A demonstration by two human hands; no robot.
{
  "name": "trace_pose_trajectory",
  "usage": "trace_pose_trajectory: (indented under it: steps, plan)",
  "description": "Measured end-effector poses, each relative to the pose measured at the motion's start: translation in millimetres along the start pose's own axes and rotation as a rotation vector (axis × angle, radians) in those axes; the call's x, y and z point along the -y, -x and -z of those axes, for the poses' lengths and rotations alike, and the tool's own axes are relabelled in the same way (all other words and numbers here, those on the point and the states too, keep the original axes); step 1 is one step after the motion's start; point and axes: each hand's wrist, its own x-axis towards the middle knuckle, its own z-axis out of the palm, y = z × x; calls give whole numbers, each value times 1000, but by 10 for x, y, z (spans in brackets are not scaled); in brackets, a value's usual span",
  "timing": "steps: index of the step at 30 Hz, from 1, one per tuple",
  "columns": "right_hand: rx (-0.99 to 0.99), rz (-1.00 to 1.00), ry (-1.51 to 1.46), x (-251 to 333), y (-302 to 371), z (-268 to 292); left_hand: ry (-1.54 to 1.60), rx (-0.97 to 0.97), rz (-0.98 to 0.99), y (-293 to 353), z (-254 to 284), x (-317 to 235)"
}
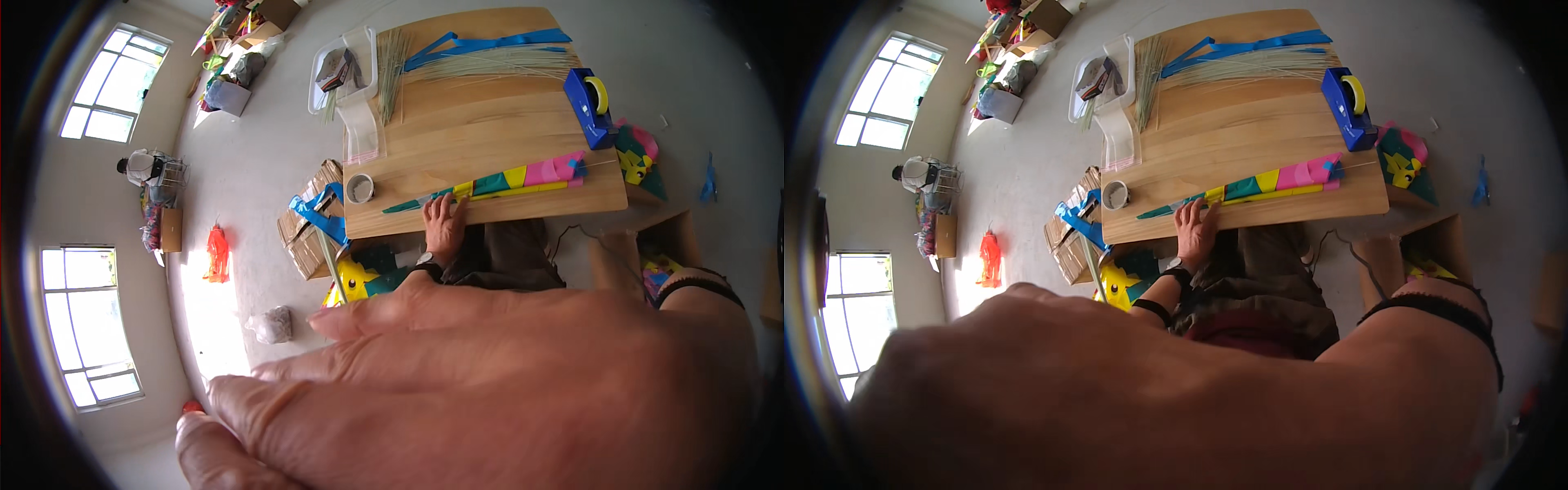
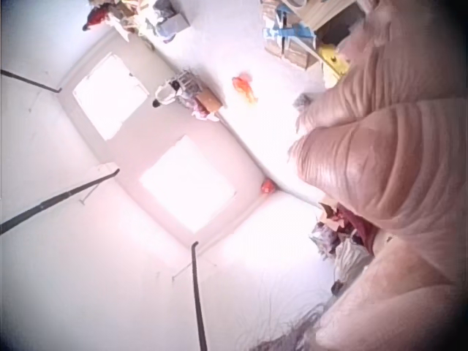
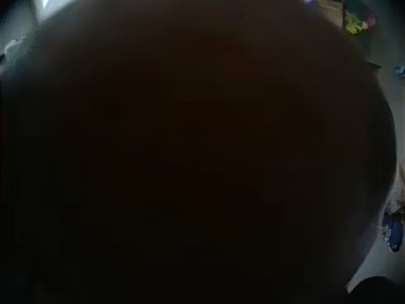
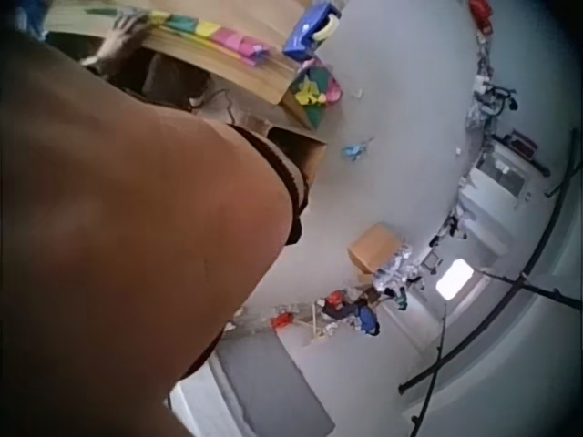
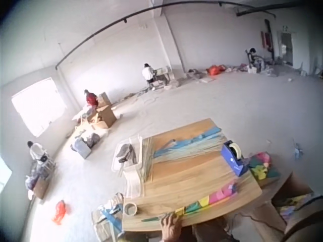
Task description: The person assembles a Pikachu-themed kite by hand. They insert a thin rod into a sleeve on the kite fabric, smooth the material, and secure the rod with tape. The person then folds the kite and places it into a clear plastic sleeve.
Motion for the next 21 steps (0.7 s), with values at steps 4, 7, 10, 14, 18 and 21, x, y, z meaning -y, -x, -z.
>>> trace_pose_trajectory:
  steps: [4,7,10,14,18,21]
  plan:
    - [111,-1,16,151,-163,-77,11,37,-1,-93,-64,-57]
    - [136,8,6,171,-208,-94,-23,34,13,-41,-73,-26]
    - [153,13,-9,197,-203,-77,4,51,5,-18,-71,-10]
    - [179,-9,-15,194,-217,-95,42,75,39,-79,-18,-96]
    - [174,1,-32,260,-224,-49,11,28,11,-21,41,-86]
    - [141,-56,-16,186,-195,-11,27,22,25,-66,58,-54]
